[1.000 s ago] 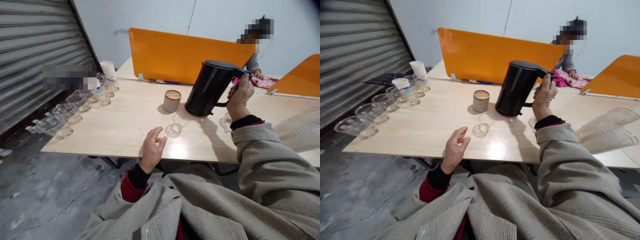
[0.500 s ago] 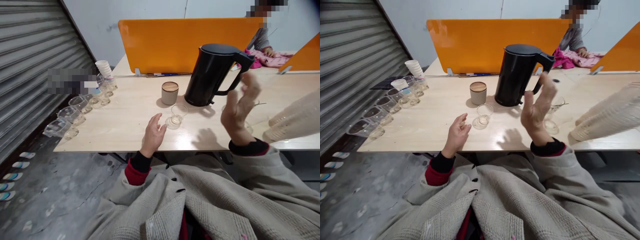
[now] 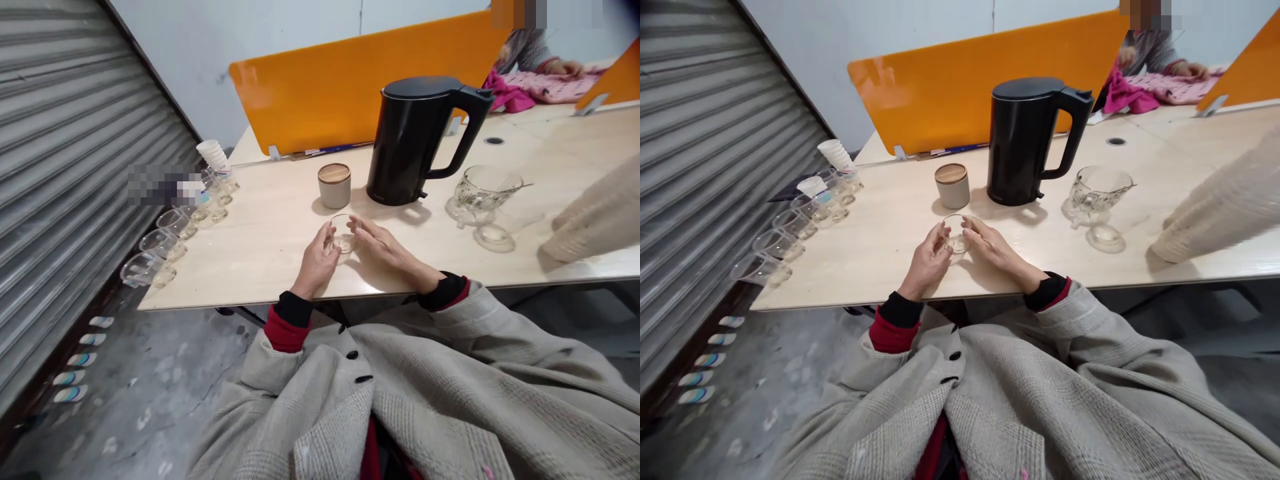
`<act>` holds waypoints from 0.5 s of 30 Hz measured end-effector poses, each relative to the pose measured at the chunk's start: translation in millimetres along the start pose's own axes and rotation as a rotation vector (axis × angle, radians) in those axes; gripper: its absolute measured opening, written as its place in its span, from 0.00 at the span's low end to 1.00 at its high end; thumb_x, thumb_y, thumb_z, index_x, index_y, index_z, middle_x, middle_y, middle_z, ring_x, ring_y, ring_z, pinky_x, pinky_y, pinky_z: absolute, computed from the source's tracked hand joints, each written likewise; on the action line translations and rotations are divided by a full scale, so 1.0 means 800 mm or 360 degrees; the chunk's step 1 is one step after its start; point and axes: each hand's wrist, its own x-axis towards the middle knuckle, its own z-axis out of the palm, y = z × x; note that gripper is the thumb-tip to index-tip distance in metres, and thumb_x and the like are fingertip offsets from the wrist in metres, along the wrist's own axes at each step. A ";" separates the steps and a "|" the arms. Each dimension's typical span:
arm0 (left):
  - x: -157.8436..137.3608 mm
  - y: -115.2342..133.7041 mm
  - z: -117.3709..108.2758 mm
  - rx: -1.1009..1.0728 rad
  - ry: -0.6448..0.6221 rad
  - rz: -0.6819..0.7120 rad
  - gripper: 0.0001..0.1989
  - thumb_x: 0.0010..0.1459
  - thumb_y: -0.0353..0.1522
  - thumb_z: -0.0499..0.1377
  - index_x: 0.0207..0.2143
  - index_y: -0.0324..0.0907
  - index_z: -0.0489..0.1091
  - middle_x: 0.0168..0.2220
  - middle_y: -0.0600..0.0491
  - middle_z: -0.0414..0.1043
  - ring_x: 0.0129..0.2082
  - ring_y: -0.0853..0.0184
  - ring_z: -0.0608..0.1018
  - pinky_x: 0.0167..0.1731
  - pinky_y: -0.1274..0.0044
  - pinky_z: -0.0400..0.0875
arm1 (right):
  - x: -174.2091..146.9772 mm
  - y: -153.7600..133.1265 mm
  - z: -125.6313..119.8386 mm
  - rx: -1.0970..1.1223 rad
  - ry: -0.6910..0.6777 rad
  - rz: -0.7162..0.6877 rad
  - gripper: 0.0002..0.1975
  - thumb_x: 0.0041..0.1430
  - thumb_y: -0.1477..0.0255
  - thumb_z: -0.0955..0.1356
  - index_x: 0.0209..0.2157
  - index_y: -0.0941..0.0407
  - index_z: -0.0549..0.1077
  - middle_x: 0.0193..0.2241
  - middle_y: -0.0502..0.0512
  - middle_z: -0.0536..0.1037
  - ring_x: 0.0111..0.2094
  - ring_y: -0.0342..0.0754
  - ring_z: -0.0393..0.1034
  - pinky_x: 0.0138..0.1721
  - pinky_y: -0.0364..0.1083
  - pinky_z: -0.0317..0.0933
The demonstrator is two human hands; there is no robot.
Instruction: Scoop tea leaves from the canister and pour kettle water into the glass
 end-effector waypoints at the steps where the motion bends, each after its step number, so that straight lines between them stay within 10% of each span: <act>1: -0.002 0.001 -0.002 0.0011 0.0015 0.0002 0.36 0.65 0.28 0.61 0.75 0.41 0.61 0.70 0.38 0.73 0.71 0.53 0.75 0.74 0.55 0.65 | -0.001 0.000 0.002 0.0003 -0.0001 -0.0016 0.40 0.72 0.41 0.63 0.72 0.52 0.71 0.67 0.67 0.75 0.69 0.67 0.70 0.72 0.68 0.63; 15: -0.003 -0.010 -0.007 0.0057 0.0122 0.0021 0.35 0.64 0.27 0.60 0.73 0.41 0.63 0.71 0.39 0.72 0.71 0.55 0.75 0.74 0.58 0.66 | -0.010 -0.003 0.004 0.0070 0.0154 -0.0005 0.45 0.73 0.38 0.59 0.76 0.55 0.66 0.73 0.65 0.69 0.74 0.62 0.64 0.76 0.64 0.57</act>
